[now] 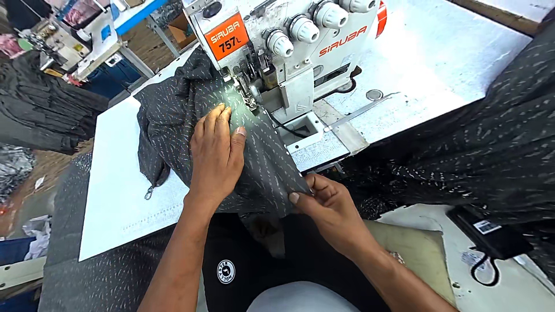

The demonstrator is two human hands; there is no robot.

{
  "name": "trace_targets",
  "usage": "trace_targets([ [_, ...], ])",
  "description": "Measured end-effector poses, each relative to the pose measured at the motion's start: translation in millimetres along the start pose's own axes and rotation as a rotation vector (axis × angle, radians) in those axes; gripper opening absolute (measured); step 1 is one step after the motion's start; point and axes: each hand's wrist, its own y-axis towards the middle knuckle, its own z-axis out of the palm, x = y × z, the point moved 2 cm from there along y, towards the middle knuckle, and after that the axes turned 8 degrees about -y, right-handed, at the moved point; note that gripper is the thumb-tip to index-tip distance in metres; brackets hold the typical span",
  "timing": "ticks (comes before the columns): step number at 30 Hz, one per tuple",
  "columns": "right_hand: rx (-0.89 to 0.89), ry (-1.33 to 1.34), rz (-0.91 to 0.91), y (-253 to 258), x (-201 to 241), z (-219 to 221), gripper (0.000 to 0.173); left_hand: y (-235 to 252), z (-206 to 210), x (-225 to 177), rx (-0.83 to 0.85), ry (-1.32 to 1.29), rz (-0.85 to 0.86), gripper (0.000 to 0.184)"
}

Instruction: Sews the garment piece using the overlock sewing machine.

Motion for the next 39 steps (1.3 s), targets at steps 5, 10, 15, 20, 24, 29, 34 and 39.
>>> trace_targets([
  [5, 0.008, -0.008, -0.045, 33, 17, 13, 0.002, 37, 6, 27, 0.017, 0.063, 0.01, 0.067],
  [10, -0.032, 0.053, -0.016, 71, 31, 29, 0.004, 76, -1, 48, 0.083, 0.076, -0.061, 0.071],
  [15, -0.096, 0.13, 0.055, 97, 44, 42, 0.005, 106, -4, 64, 0.11, 0.085, -0.115, 0.074],
  [20, -0.192, 0.148, 0.15, 97, 50, 50, 0.015, 103, -16, 65, -0.232, 0.138, 0.142, 0.05],
  [24, -0.177, 0.152, 0.186, 98, 51, 46, 0.014, 36, -17, 5, -0.367, -0.239, 0.466, 0.02],
  [29, -0.124, 0.111, 0.17, 98, 52, 41, 0.019, 23, 1, 23, -0.066, -0.377, 0.51, 0.033],
  [34, -0.176, -0.027, 0.084, 108, 50, 36, 0.03, 27, 2, 31, -0.057, -0.389, 0.603, 0.038],
  [39, -0.222, -0.292, -0.067, 140, 53, 29, 0.044, 48, 1, 44, -0.083, -0.349, 0.578, 0.041],
])
